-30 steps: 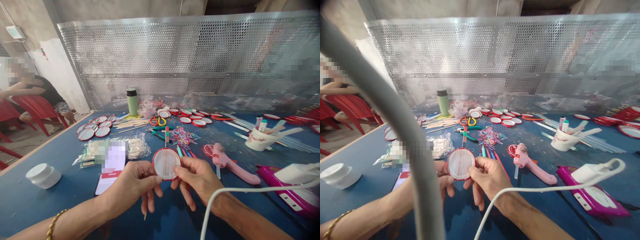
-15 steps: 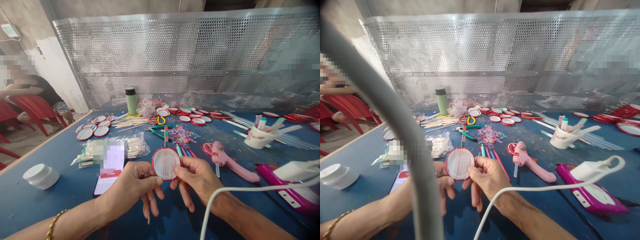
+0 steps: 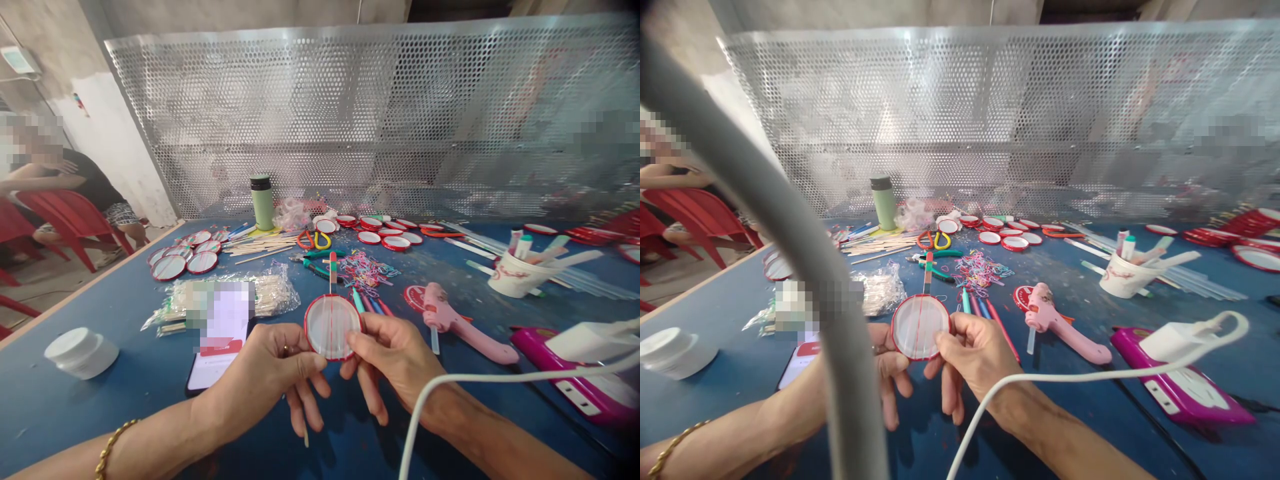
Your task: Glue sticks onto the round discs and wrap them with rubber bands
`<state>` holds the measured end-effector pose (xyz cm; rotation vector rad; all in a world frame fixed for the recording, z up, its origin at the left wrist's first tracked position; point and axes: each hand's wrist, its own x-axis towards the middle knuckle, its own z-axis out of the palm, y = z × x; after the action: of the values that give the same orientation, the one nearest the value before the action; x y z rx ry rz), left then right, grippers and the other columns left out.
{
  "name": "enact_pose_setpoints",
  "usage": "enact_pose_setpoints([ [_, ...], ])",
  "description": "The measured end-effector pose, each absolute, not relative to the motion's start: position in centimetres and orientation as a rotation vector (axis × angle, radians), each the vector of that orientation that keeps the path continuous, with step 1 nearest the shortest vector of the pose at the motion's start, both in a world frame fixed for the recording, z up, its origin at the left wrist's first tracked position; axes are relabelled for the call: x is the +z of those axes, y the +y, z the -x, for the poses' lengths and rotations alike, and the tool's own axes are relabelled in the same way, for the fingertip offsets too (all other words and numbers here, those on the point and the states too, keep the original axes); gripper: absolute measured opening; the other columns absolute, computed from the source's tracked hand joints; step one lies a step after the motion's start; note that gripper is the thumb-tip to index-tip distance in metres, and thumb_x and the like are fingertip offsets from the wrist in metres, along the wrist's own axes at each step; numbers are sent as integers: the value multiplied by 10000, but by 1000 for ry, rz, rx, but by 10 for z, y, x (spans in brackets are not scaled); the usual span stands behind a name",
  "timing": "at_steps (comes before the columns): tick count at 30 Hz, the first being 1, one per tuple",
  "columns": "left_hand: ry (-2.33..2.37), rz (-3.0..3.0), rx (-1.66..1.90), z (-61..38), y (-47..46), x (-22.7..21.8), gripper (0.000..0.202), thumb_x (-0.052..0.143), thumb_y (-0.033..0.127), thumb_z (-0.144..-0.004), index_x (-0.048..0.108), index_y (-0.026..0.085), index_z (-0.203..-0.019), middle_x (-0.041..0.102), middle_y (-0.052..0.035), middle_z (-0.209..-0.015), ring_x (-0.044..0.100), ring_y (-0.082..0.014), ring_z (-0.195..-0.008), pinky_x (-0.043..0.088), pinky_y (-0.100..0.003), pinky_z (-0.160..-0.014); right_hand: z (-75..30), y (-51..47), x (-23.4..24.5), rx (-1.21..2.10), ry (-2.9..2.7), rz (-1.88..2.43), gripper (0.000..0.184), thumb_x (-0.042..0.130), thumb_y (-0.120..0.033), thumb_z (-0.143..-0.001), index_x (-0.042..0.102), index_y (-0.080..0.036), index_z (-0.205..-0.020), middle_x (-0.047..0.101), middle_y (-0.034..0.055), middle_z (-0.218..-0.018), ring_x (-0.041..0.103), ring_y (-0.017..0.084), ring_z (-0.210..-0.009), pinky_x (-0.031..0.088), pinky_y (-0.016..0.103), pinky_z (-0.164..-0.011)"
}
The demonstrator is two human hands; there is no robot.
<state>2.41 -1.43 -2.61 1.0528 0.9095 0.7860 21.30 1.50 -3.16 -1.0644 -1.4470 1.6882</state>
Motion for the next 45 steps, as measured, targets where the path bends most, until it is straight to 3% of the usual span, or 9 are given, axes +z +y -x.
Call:
enact_pose_setpoints([
  [9, 902, -1064, 784, -25, -15, -26, 301, 690, 390, -779, 575, 114, -812, 656, -36, -658, 655, -134, -470, 427, -148, -359, -214, 16, -33, 1731, -1428, 1043, 355, 634, -495, -780, 539, -154, -750, 634, 8, -497, 512, 106, -250, 366, 167, -240],
  [15, 885, -1056, 781, -26, -15, -26, 308, 692, 396, -774, 585, 110, -816, 652, -35, -664, 660, -138, -473, 438, -149, -360, -212, 15, -29, 1754, -1373, 1041, 344, 688, -460, -726, 530, -155, -746, 688, 34, -613, 542, 110, -274, 369, 176, -231],
  [45, 916, -1117, 726, -22, -14, -27, 316, 667, 423, -797, 600, 123, -872, 669, -51, -730, 660, -139, -502, 463, -177, -390, -215, 16, -26, 1708, -1453, 1061, 334, 654, -470, -753, 523, -164, -723, 688, 29, -604, 546, 105, -278, 377, 163, -241],
])
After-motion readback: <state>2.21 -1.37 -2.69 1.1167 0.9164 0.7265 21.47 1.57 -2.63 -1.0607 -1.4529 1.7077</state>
